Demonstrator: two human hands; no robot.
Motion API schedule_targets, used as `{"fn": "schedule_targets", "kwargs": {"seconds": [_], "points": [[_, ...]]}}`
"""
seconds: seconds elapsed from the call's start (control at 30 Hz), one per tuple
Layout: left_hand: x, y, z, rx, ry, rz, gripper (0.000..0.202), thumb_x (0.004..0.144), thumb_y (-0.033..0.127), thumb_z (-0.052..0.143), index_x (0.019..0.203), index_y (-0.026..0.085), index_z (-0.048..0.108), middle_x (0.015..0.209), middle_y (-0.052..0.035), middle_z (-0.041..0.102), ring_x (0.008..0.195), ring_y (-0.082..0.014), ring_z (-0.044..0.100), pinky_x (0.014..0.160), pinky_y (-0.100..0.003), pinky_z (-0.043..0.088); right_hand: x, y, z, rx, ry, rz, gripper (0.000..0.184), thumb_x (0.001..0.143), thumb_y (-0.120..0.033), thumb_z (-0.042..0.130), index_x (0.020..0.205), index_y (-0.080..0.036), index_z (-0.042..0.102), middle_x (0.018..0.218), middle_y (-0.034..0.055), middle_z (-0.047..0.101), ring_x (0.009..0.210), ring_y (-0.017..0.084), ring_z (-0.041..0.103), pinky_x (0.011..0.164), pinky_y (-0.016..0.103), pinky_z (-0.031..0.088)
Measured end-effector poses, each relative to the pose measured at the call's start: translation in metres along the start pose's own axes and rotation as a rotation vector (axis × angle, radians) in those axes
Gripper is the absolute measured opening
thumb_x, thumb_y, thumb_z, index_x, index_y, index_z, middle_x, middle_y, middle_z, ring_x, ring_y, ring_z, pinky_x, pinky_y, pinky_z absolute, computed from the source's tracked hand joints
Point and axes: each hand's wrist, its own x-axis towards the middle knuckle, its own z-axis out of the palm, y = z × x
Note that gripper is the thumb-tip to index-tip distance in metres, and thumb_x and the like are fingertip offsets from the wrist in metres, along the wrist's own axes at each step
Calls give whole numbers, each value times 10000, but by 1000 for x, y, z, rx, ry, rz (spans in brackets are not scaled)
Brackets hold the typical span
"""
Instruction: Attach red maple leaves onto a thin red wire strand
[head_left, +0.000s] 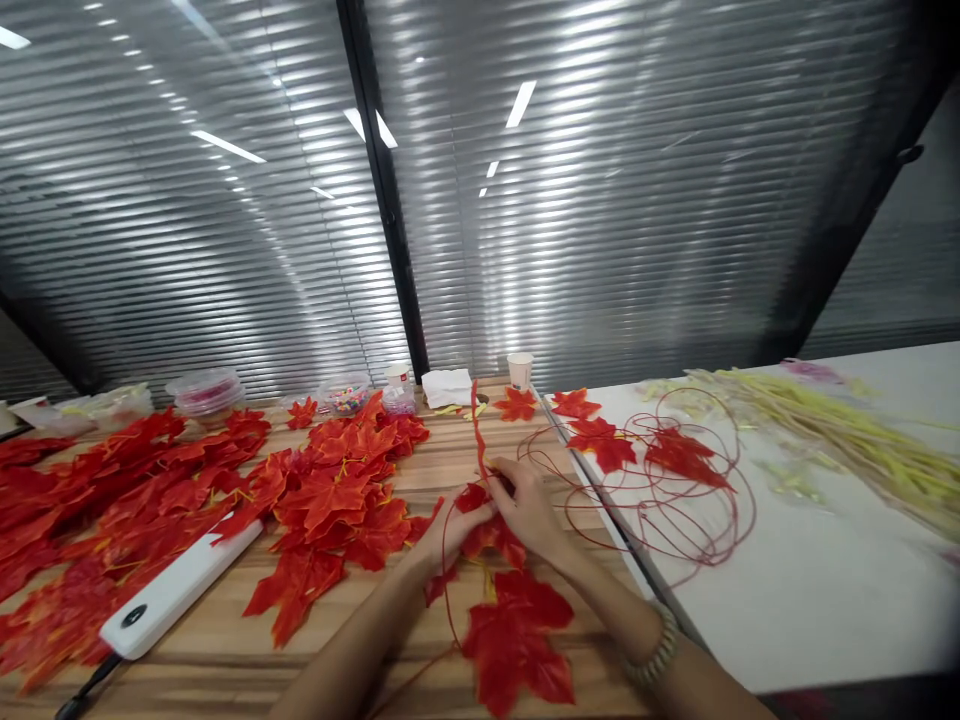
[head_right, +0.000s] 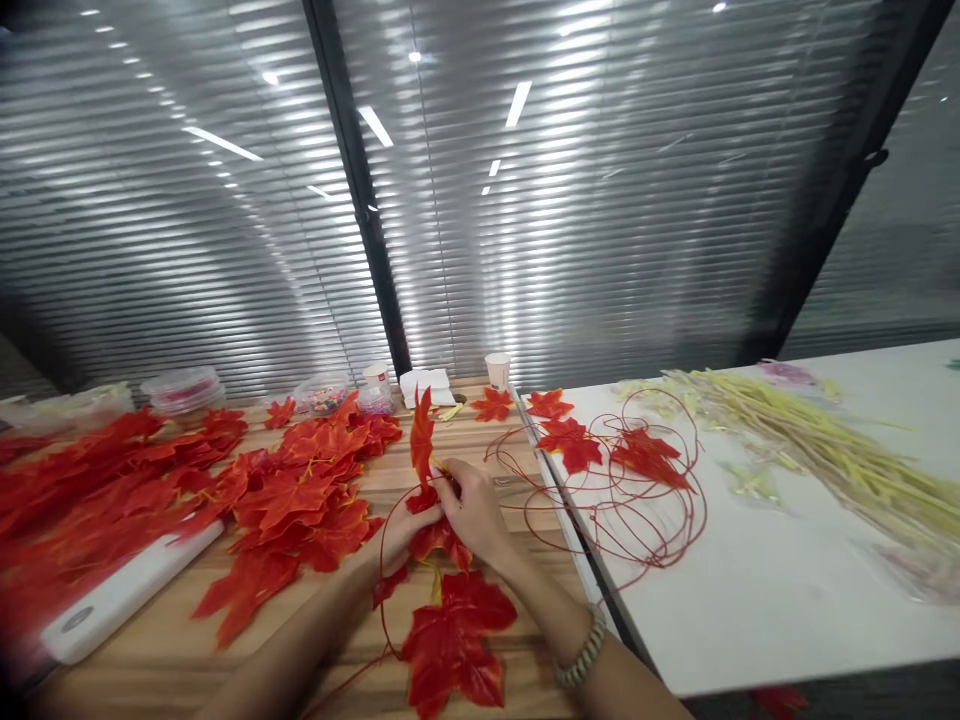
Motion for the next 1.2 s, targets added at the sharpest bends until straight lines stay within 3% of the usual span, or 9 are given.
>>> {"fn": "schedule_targets", "kwargs": {"seconds": [0.27, 0.47, 0.7, 0.97, 1.2], "points": [[0, -6, 2, -5, 51, -19, 302, 639, 248, 696, 905, 116, 639, 866, -86, 675, 874, -233, 608, 840, -350, 433, 1, 11, 3, -34, 3, -17, 200, 845, -218, 403, 756, -156, 571, 707, 39, 607, 645, 151, 532, 593, 243, 354], [4, -5, 0, -47, 32, 35, 376, 661, 300, 681, 990, 131, 616, 935, -93, 665, 944, -242, 587, 879, -356, 414, 0, 13, 4, -68, -4, -41, 191, 828, -182, 402, 702, -159, 544, 670, 27, 585, 617, 147, 508, 587, 242, 351], [5, 3, -7, -198, 25, -76, 502, 777, 566, 431, 1030, 167, 600, 1074, -92, 621, 1056, -216, 533, 930, -330, 379, 3, 19, -2, -44, 80, -15, 243, 836, -247, 407, 632, -180, 521, 594, 3, 551, 554, 140, 479, 538, 238, 348], [9, 0, -10, -160, 25, -78, 269, 719, 322, 642, 899, 124, 637, 932, -98, 664, 904, -208, 602, 853, -311, 426, 2, 20, -3, -70, 92, -3, 246, 833, -279, 426, 677, -172, 584, 601, 16, 563, 581, 144, 491, 542, 238, 357], [7, 5, -13, -76, -26, -26, 290, 699, 303, 665, 926, 125, 636, 941, -98, 655, 867, -185, 602, 799, -274, 438, 3, 16, -5, 17, 88, 39, 331, 833, -347, 440, 571, -176, 548, 507, 2, 500, 571, 147, 497, 515, 233, 357]]}}
